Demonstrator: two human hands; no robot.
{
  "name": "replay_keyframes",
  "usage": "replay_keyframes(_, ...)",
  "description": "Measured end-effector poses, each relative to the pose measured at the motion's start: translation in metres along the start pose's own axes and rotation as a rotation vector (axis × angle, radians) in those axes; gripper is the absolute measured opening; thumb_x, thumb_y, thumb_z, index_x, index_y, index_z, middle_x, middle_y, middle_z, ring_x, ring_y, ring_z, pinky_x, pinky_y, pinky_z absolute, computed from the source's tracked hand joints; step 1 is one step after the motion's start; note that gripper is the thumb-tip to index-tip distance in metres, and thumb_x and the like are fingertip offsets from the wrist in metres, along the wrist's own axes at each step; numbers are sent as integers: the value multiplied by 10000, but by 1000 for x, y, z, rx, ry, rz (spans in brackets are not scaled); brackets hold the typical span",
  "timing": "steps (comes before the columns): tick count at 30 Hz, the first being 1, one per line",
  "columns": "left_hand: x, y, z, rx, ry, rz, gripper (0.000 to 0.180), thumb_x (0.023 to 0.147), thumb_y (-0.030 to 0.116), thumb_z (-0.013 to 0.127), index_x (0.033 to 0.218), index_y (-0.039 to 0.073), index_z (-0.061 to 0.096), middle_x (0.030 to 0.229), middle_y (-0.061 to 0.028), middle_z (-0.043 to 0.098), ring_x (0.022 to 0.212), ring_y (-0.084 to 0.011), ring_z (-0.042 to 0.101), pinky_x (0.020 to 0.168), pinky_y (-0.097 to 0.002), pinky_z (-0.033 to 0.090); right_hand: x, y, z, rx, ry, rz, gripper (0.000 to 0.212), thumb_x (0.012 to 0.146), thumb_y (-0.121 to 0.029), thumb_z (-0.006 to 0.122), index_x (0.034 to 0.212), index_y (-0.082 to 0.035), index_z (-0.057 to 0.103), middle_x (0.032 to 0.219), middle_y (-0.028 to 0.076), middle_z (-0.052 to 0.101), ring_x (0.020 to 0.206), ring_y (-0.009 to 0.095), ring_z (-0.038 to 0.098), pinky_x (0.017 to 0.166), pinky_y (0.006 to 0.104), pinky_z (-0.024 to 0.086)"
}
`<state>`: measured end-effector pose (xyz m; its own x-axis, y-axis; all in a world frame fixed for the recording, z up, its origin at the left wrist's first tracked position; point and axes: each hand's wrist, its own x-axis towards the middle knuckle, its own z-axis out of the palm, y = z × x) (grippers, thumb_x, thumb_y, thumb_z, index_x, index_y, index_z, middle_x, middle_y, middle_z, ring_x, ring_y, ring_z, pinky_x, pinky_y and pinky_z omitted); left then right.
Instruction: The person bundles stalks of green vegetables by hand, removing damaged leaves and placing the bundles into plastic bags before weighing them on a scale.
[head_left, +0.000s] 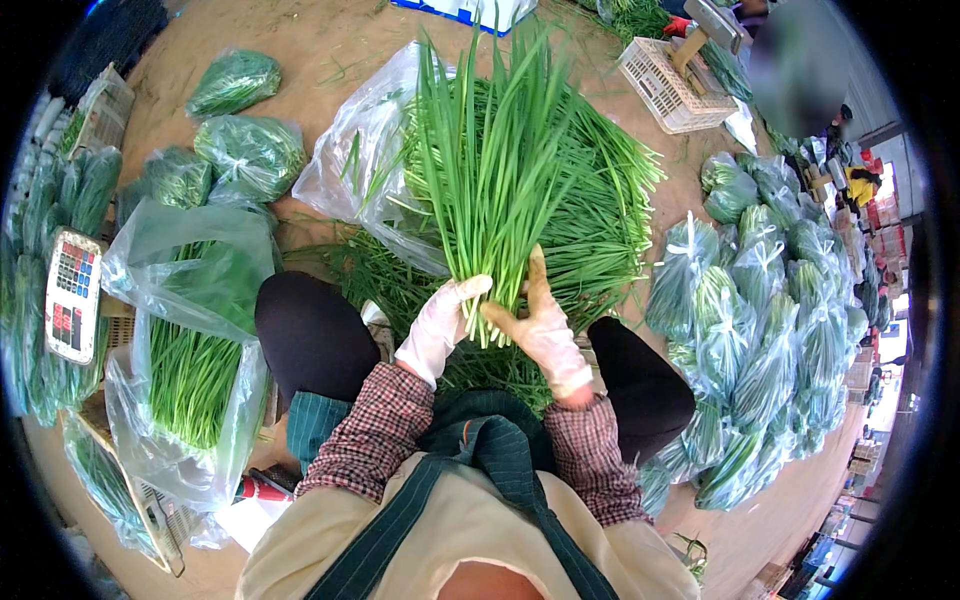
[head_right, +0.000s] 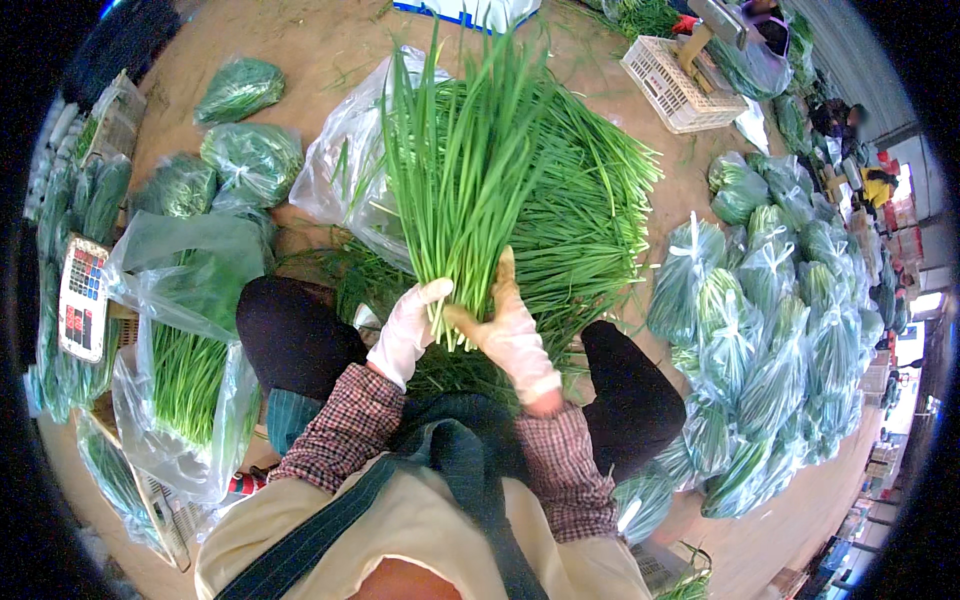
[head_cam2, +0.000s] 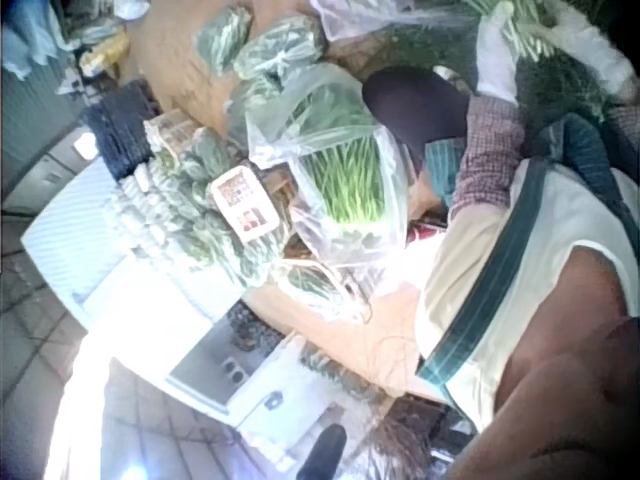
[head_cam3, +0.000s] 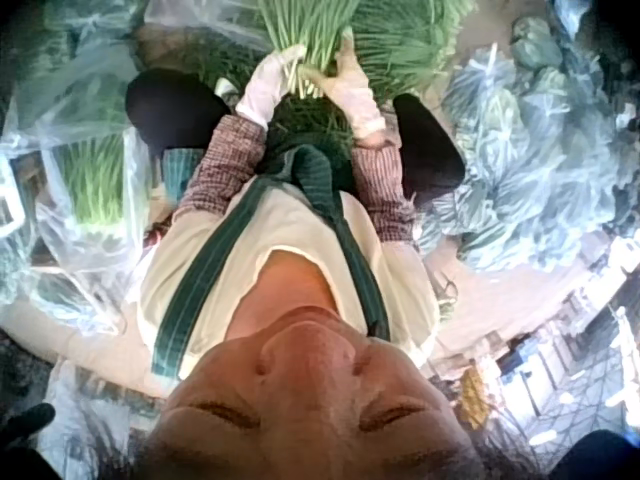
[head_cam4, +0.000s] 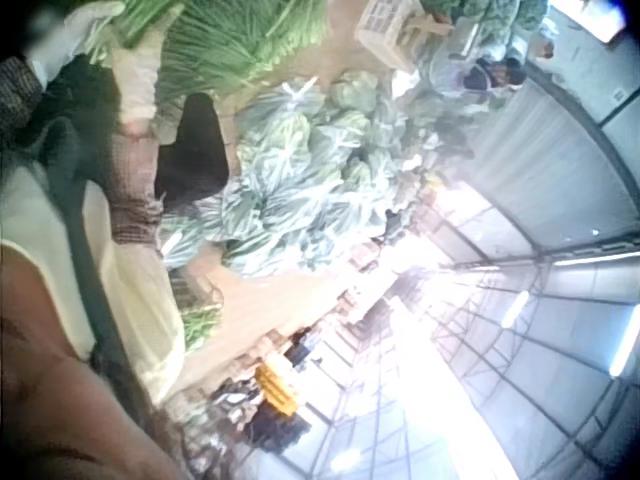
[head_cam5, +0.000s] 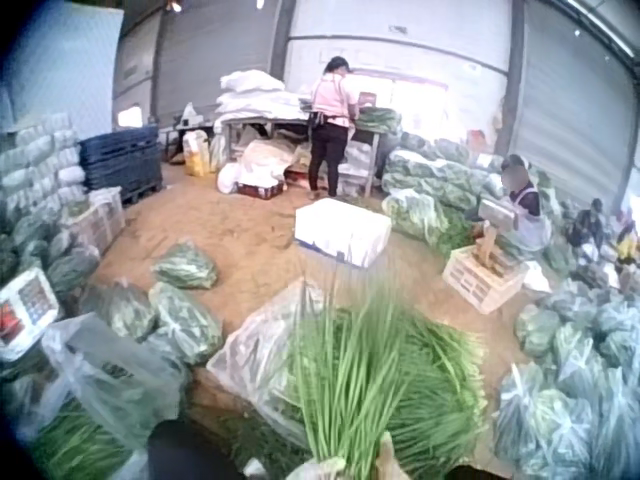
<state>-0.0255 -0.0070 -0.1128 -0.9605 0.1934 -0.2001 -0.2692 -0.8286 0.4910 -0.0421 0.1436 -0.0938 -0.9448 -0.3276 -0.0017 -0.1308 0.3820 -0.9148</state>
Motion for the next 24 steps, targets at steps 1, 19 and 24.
replay_keyframes(1, 0, 0, -6, 30, 16, -54, 527, 823, 221, 659, 1273, -7, 508, 1223, -116, 592, 1022, -204, 604, 881, -355, 503, 6, 11, 11, 97, 50, -16, 882, 808, -103, 717, 1476, 2, 151, 1384, 171, 442, 1208, 209, 481, 985, 281, 399)
replay_keyframes(19, 19, -47, -27, 162, 129, 25, 471, 847, 46, 665, 1284, 43, 491, 1157, -44, 611, 1033, -120, 587, 914, -264, 471, 15, 30, 3, 417, 380, 120, 378, 773, 36, 632, 1145, 5, 575, 1191, 115, 580, 1127, 195, 516, 959, 331, 407)
replay_keyframes(24, 13, -44, -8, 229, 165, 94, 510, 844, 32, 644, 1319, 64, 461, 1227, -24, 564, 1111, -140, 532, 936, -278, 437, 37, -33, 6, -480, 428, -322, 98, 731, -116, 738, 747, -67, 655, 750, 98, 613, 774, 274, 567, 717, 385, 444)
